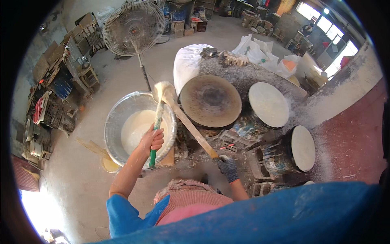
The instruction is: The person scoops batter from a large metal bowl using a ladle and pours it onto several hot flat griddles. They use a wooden stick to spread the batter into thin circular crepes, flip them, and stack the cooked crepes on a nearby surface. The process is repeated continuously across multiple griddles.
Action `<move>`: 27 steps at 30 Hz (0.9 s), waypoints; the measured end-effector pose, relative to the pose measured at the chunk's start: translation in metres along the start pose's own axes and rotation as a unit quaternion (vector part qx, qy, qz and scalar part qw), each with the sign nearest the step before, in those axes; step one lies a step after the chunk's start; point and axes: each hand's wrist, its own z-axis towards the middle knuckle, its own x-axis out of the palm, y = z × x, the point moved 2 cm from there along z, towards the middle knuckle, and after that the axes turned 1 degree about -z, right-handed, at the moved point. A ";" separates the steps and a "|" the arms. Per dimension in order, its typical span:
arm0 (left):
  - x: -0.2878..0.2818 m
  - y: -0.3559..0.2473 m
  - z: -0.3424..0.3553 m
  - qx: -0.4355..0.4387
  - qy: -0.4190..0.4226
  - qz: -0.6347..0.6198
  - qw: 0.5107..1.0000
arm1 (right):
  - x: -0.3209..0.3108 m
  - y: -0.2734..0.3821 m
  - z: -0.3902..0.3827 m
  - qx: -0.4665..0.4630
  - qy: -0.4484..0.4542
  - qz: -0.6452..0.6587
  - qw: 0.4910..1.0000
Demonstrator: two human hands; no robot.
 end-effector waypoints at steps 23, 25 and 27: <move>0.031 0.009 0.366 0.318 -0.248 0.809 0.429 | -0.083 -0.096 0.103 0.125 -0.194 0.003 0.973; 0.022 -0.001 0.366 0.346 -0.240 0.820 0.387 | -0.078 -0.104 0.118 0.148 -0.199 0.230 0.941; 0.026 0.003 0.363 0.351 -0.224 0.818 0.396 | -0.058 -0.104 0.131 0.187 -0.203 0.316 0.908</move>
